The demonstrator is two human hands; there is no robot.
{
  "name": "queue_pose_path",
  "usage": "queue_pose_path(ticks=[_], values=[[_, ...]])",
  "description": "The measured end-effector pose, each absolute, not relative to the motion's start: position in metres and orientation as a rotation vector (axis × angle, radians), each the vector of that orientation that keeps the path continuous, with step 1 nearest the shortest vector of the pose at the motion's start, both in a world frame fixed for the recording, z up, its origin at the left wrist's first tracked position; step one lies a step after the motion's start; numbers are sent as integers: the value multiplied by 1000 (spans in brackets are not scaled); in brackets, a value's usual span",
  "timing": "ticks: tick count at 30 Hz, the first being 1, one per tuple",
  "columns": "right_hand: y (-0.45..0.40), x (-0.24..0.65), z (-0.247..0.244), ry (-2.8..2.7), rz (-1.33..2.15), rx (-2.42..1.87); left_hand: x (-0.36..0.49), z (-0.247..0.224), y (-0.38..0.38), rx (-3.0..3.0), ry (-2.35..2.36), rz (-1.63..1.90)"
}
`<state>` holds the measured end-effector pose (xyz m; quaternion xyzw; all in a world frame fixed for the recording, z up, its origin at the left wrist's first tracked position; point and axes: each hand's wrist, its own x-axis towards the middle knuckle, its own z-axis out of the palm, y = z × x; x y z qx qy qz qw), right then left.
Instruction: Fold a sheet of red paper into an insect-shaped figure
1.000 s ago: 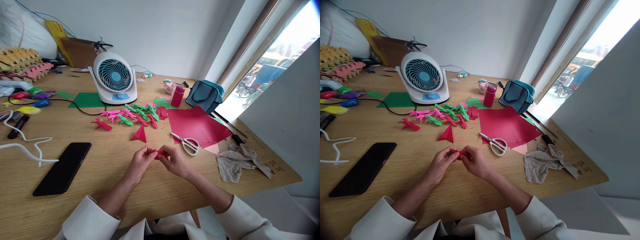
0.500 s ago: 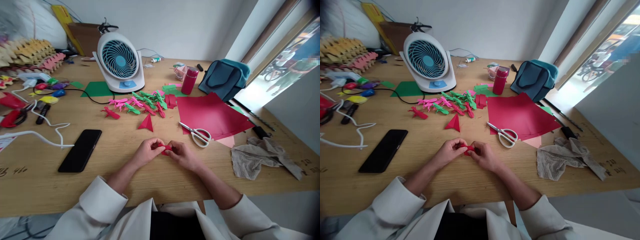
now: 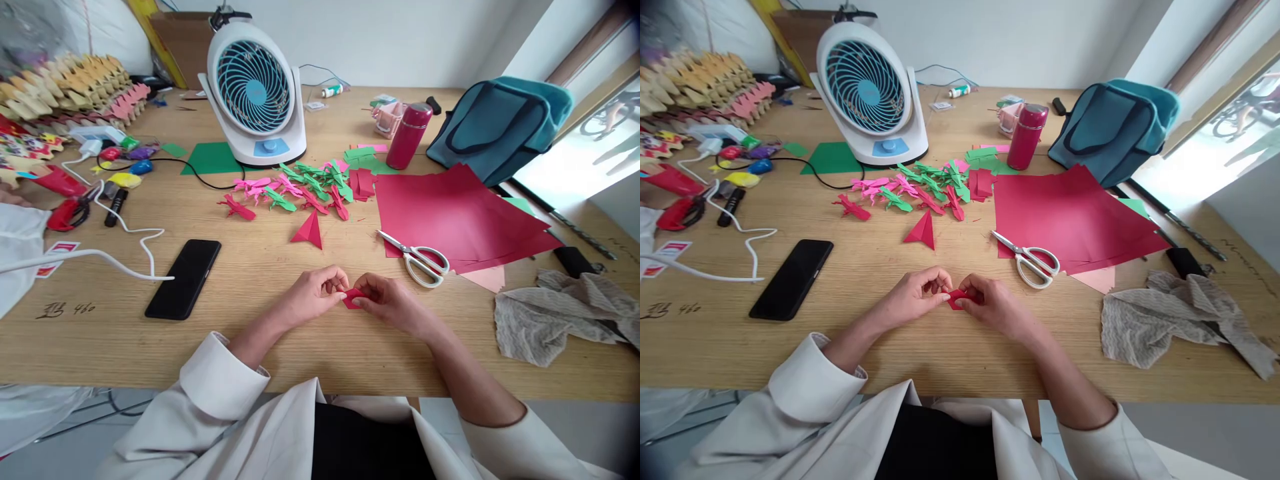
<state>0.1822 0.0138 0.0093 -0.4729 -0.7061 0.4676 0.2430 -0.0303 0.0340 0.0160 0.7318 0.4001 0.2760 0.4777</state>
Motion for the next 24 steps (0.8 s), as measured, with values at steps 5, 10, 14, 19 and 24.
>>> queue_pose_path(ticks=[5, 10, 14, 19, 24], values=[[8, 186, 15, -2037, 1115, -1347, -29, 15, 30, 1997, 1000, 601], [2, 183, 18, -2115, 660, -1342, -26, 12, 32, 2065, 1016, 601], [0, 179, 19, -2086, 682, -1285, -26, 14, 33, 1976, 997, 575], [-1, 178, 17, -2006, 1009, -1298, -27, 17, 32, 1940, 941, 558], [-1, 177, 12, -2108, 948, -1332, -25, 12, 31, 2144, 945, 490]])
